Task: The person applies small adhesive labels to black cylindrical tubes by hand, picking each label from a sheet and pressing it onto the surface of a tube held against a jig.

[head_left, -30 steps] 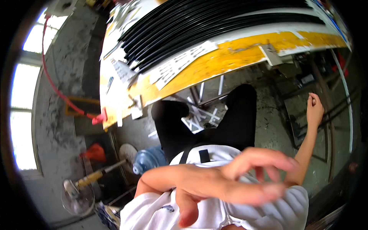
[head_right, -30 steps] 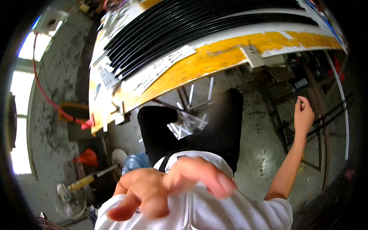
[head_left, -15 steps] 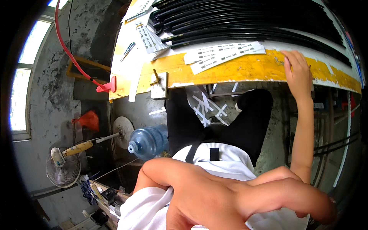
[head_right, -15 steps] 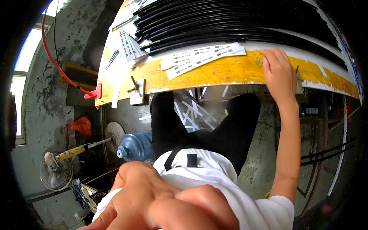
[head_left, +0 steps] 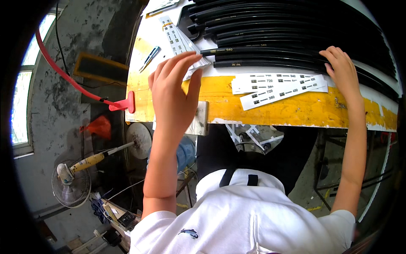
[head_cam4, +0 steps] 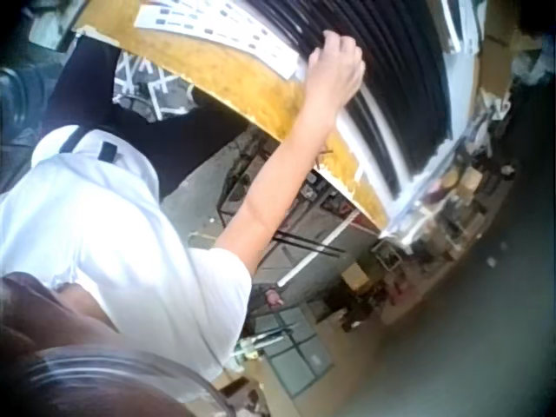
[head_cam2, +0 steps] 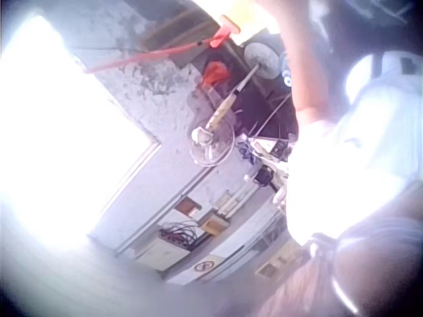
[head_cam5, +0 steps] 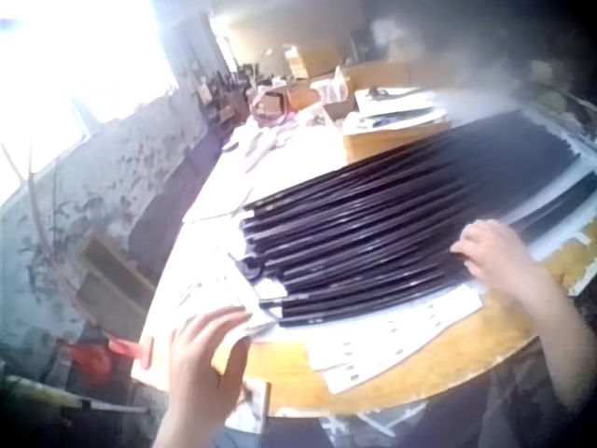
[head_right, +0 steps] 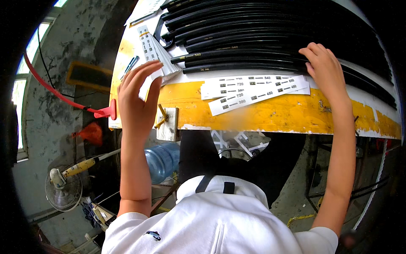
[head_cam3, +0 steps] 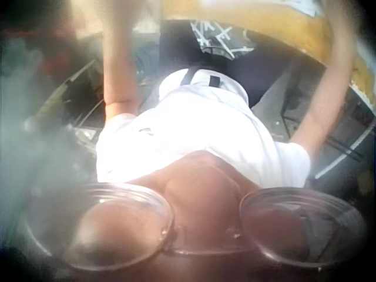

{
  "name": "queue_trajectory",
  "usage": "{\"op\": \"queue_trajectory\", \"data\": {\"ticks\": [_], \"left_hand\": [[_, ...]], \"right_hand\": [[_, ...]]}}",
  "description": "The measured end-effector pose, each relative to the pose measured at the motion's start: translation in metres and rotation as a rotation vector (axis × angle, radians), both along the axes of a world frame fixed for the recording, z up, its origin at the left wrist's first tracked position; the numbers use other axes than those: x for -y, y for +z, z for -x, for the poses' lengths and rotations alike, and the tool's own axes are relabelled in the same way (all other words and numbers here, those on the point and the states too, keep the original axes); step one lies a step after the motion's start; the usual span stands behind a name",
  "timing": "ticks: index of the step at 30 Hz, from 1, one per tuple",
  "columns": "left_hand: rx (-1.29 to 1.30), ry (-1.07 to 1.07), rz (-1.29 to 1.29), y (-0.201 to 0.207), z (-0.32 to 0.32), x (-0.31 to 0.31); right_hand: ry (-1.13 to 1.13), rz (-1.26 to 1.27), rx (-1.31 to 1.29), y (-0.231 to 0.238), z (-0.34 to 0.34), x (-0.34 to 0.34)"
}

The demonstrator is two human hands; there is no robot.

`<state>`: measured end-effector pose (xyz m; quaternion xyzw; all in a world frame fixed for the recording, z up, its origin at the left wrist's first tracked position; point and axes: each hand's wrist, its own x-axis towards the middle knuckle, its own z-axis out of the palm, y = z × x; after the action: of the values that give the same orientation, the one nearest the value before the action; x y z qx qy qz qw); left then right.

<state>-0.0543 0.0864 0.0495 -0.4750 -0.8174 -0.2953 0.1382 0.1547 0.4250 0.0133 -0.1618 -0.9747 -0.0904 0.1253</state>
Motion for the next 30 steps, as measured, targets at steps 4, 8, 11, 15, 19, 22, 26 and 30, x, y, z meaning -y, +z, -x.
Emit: {"op": "queue_trajectory", "data": {"ticks": [4,8,11,15,19,22,26,30], "left_hand": [[-0.087,0.007,0.184,-0.010,0.029,-0.019],[-0.182,-0.016,0.333,-0.027,0.046,-0.036],[-0.164,-0.033,0.423,-0.032,0.057,-0.042],[-0.235,-0.106,0.328,-0.023,0.060,-0.035],[-0.142,-0.157,0.181,0.017,0.040,-0.006],[0.104,-0.200,-0.007,0.019,0.019,0.030],[0.430,-0.041,-0.179,-0.010,-0.014,0.064],[0.595,0.065,-0.291,-0.034,-0.036,0.078]], "right_hand": [[-0.013,0.084,-0.010,-0.004,0.008,-0.005],[-0.025,0.139,0.011,-0.006,0.009,-0.009],[0.000,0.217,0.028,-0.001,0.010,-0.010],[-0.003,0.173,0.033,0.002,0.000,-0.014],[0.109,-0.056,-0.108,0.015,-0.035,-0.012],[0.214,0.159,-0.141,0.022,-0.058,0.011],[0.289,0.402,-0.163,0.014,-0.075,0.059],[0.273,0.369,-0.216,-0.010,-0.081,0.082]]}}
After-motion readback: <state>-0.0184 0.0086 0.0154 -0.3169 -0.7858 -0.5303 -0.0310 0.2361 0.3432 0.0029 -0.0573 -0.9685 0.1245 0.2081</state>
